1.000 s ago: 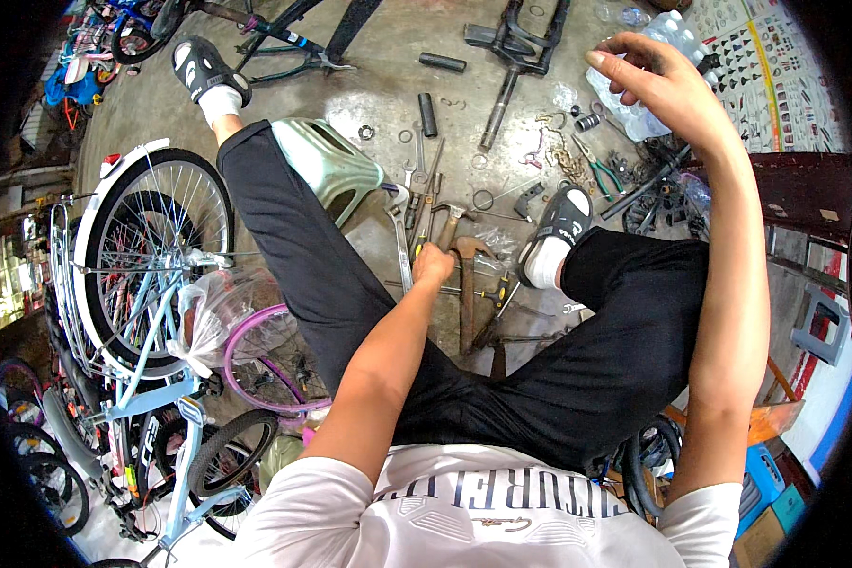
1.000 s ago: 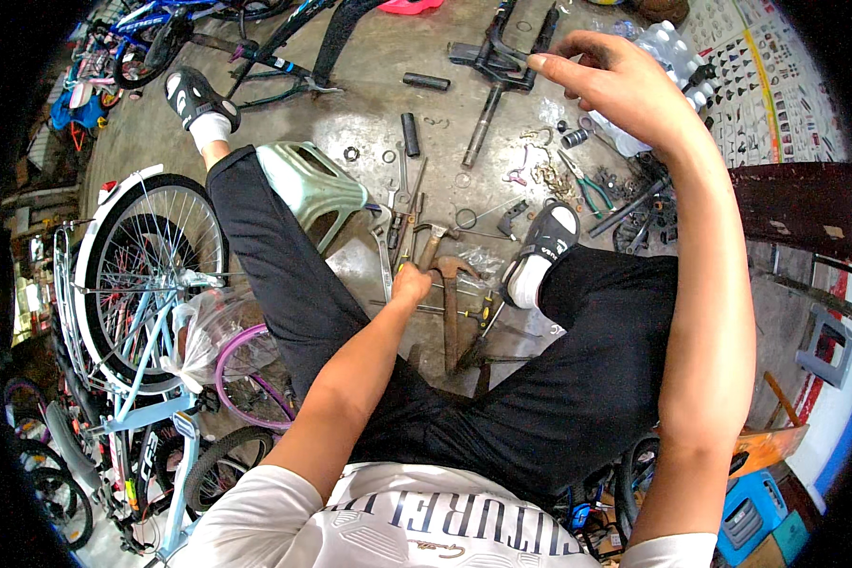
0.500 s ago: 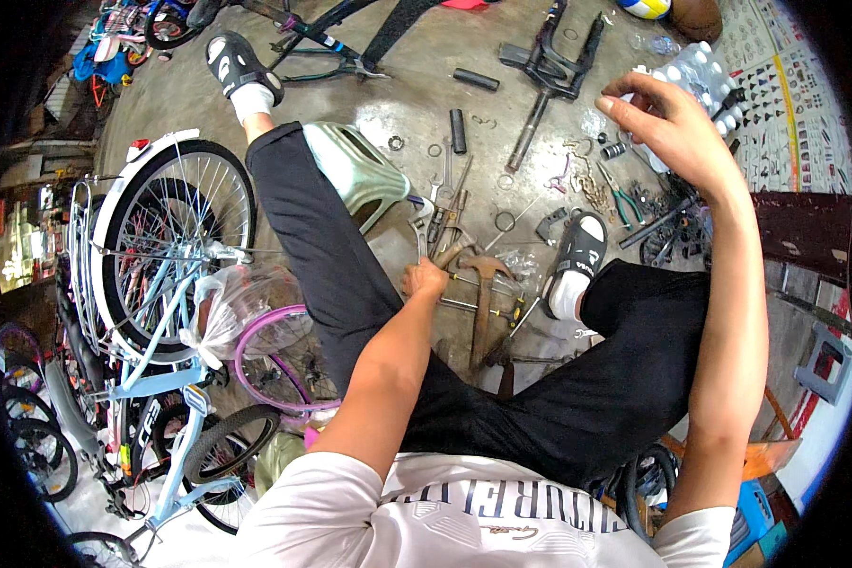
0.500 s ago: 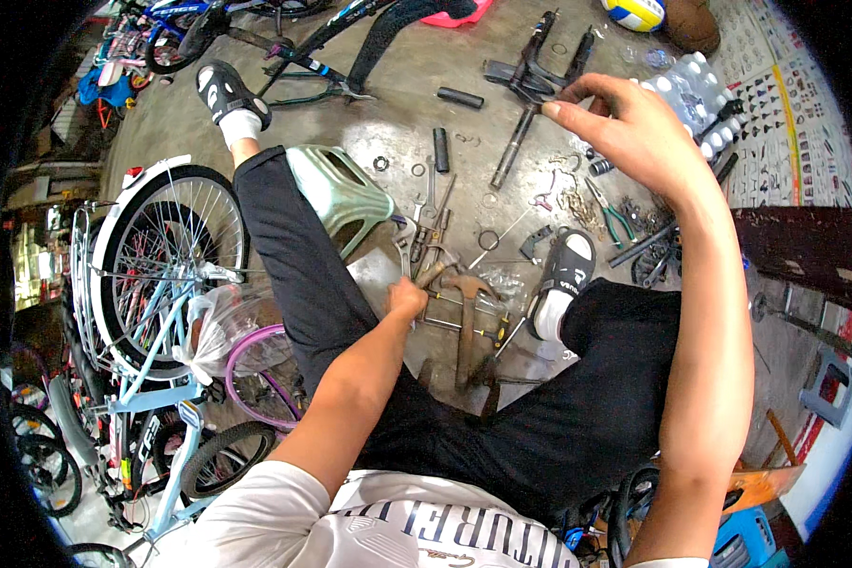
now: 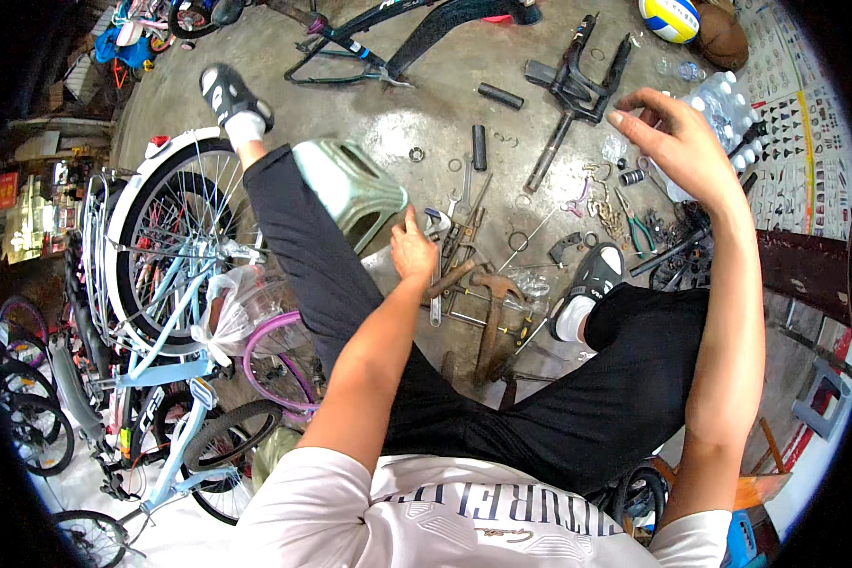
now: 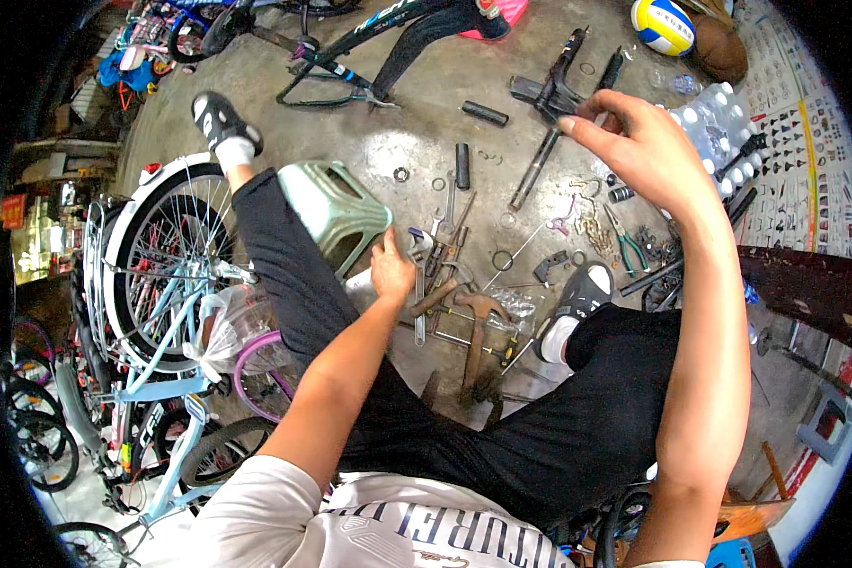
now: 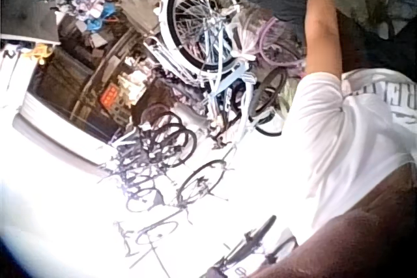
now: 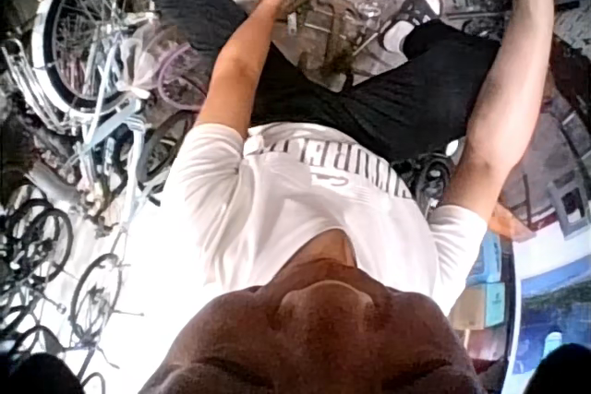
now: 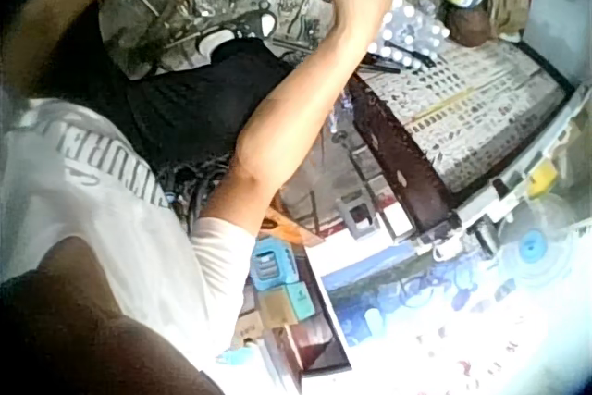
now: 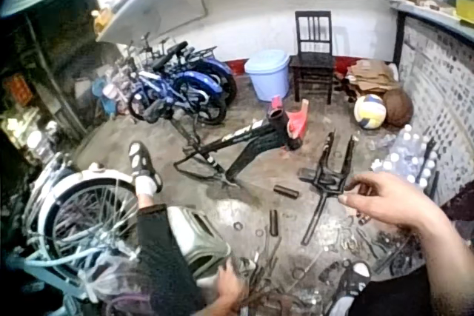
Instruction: The person uses a hammer to tap and remove parts from a bicycle fork assembly by hand while sitting on the floor.
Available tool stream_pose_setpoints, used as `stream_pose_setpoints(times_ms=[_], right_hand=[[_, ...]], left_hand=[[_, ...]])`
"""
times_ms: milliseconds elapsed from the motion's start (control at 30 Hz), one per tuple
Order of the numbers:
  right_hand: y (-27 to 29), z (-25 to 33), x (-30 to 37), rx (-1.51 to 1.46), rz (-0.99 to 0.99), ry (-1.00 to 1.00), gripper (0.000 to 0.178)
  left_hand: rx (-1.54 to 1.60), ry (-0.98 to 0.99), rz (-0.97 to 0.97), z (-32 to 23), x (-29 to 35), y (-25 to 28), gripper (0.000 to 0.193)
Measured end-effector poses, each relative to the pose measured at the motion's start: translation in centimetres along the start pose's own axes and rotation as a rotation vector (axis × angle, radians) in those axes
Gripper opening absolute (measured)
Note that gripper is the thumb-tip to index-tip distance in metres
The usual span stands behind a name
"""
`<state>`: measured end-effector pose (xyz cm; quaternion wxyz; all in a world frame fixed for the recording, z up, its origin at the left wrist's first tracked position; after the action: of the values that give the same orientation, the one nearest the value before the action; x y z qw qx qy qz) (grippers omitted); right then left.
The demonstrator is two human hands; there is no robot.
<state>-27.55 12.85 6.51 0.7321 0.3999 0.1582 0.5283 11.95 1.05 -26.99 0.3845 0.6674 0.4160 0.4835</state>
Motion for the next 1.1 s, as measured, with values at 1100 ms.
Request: stream_pose_setpoints(times_ms=[1100], right_hand=[[-3.0,1.6,1.6,0.082,0.062,-0.060,0.046]], left_hand=[[-0.125,0.034,0.505,5.2,1.2,-9.7,0.045]])
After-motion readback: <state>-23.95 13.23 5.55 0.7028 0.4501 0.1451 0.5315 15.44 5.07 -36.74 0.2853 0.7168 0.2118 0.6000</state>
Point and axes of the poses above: each hand's wrist, its own x-axis away from the middle knuckle, its own y-axis out of the back of the hand, z = x × y, the point moved 5 cm from there along -x, towards the middle knuckle, and after that the axes turned 6 degrees about z, right-handed, at the moved point
